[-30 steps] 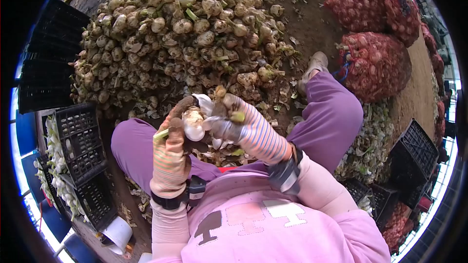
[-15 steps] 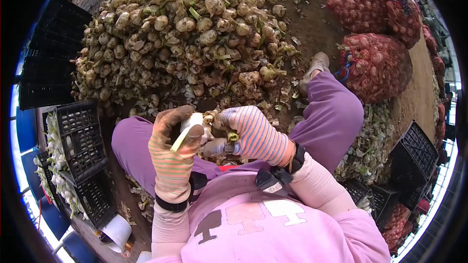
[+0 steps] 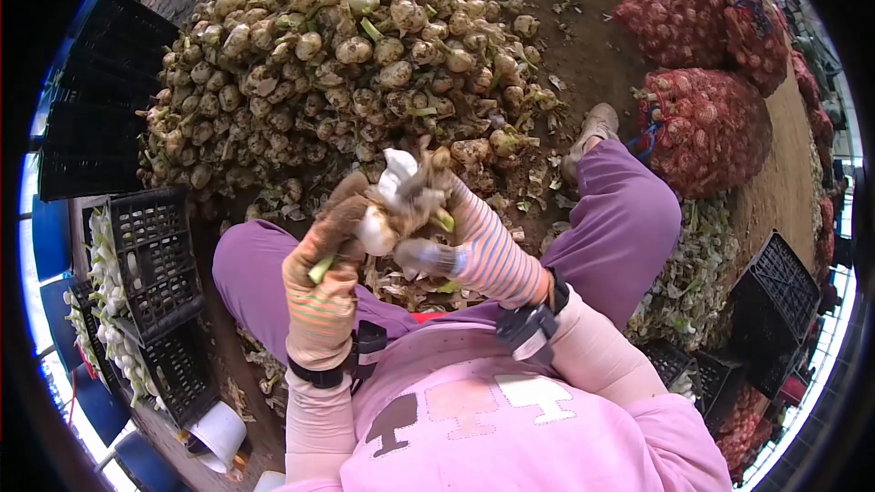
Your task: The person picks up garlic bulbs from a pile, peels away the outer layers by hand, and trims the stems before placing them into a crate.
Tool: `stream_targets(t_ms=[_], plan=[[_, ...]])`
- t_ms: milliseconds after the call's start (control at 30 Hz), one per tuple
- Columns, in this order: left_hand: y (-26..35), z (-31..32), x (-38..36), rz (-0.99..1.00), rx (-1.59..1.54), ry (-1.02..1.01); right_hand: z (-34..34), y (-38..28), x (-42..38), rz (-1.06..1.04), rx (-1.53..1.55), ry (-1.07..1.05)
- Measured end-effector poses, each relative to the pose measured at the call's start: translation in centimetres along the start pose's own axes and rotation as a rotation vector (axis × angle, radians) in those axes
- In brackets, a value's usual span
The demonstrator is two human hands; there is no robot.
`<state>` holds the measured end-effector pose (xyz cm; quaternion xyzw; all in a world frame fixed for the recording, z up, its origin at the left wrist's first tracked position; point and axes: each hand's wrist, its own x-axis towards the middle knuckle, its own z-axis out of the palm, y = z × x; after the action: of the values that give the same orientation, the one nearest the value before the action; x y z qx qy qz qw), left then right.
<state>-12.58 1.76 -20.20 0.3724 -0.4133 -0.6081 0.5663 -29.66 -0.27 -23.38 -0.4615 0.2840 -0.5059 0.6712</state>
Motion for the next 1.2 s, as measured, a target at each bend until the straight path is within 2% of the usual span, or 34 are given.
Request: stream_targets(t_ms=[33, 100, 133, 167, 233, 300, 333, 367, 433, 500, 633, 767, 833, 867, 900, 933, 967, 1067, 1167, 1200], plan=[[-0.1, -0.1, -0.1, 0.000, 0.001, 0.001, -0.1, 0.5, 0.1, -0.188, -0.356, -0.007], [-0.6, -0.4, -0.3, 0.022, 0.036, -0.062, 0.3, -1.5, 0.3, -0.115, -0.478, -0.027], [-0.7, -0.6, -0.5, -0.019, -0.117, -0.071, 0.8, -1.7, 0.4, 0.117, 0.030, 0.097], [-0.9, -0.8, -0.4, -0.018, -0.118, -0.073, 1.0, -1.8, 0.4, 0.344, 0.541, 0.214], [-1.0, -1.1, -0.1, 0.043, -0.232, -0.175, 0.4, -1.5, 0.3, 0.414, 0.443, 0.176], [-0.1, -0.7, 0.2, 0.098, -0.164, -0.157, 0.9, -1.8, 0.0, 0.356, 0.641, 0.078], [0.8, -0.3, 0.2, 0.051, 0.061, -0.103, 0.8, -1.9, -0.4, 0.337, 0.056, 0.046], [1.3, -0.1, 0.2, 0.001, 0.285, -0.050, 0.6, -2.4, -0.3, 0.341, 0.056, 0.047], [1.4, 0.2, 0.2, -0.040, 0.238, -0.073, 0.3, -3.6, 0.4, 0.210, -0.564, -0.103], [1.8, 1.0, 0.1, -0.031, 0.266, -0.160, 0.0, -2.5, 0.5, 0.150, -0.601, -0.099], [1.9, 1.0, 0.2, -0.008, 0.317, -0.189, -0.7, -3.4, 0.6, 0.240, -0.499, -0.203], [1.2, -0.1, 0.3, 0.024, 0.356, -0.248, -1.2, -2.6, 0.6, 0.064, -0.658, -0.269], [0.6, -0.6, 0.0, -0.049, 0.074, -0.200, -1.3, -2.4, 0.4, -0.019, -0.731, -0.273], [0.2, -1.1, -0.2, -0.049, 0.074, -0.201, -1.1, -2.7, 0.3, 0.233, -0.421, -0.173], [-0.3, -1.6, -0.4, -0.069, -0.054, -0.173, -0.9, -2.9, 0.2, 0.473, -0.105, -0.069], [-0.7, -1.9, -0.5, -0.088, -0.182, -0.145, -1.0, -2.0, 0.0, 0.439, 0.058, -0.014], [-1.1, -2.1, -0.4, -0.084, -0.183, -0.145, -1.0, -2.1, 0.0, 0.438, 0.056, -0.016], [-1.2, -2.1, 0.0, 0.008, -0.502, -0.169, -0.7, -2.0, 0.1, 0.449, 0.148, 0.019], [-0.2, -1.8, 0.3, 0.009, -0.465, -0.048, 0.1, -1.3, -0.2, 0.380, 0.220, -0.035], [-0.1, -1.9, 0.1, 0.036, -0.248, -0.043, 0.9, -1.8, -0.1, 0.345, 0.231, -0.027]])
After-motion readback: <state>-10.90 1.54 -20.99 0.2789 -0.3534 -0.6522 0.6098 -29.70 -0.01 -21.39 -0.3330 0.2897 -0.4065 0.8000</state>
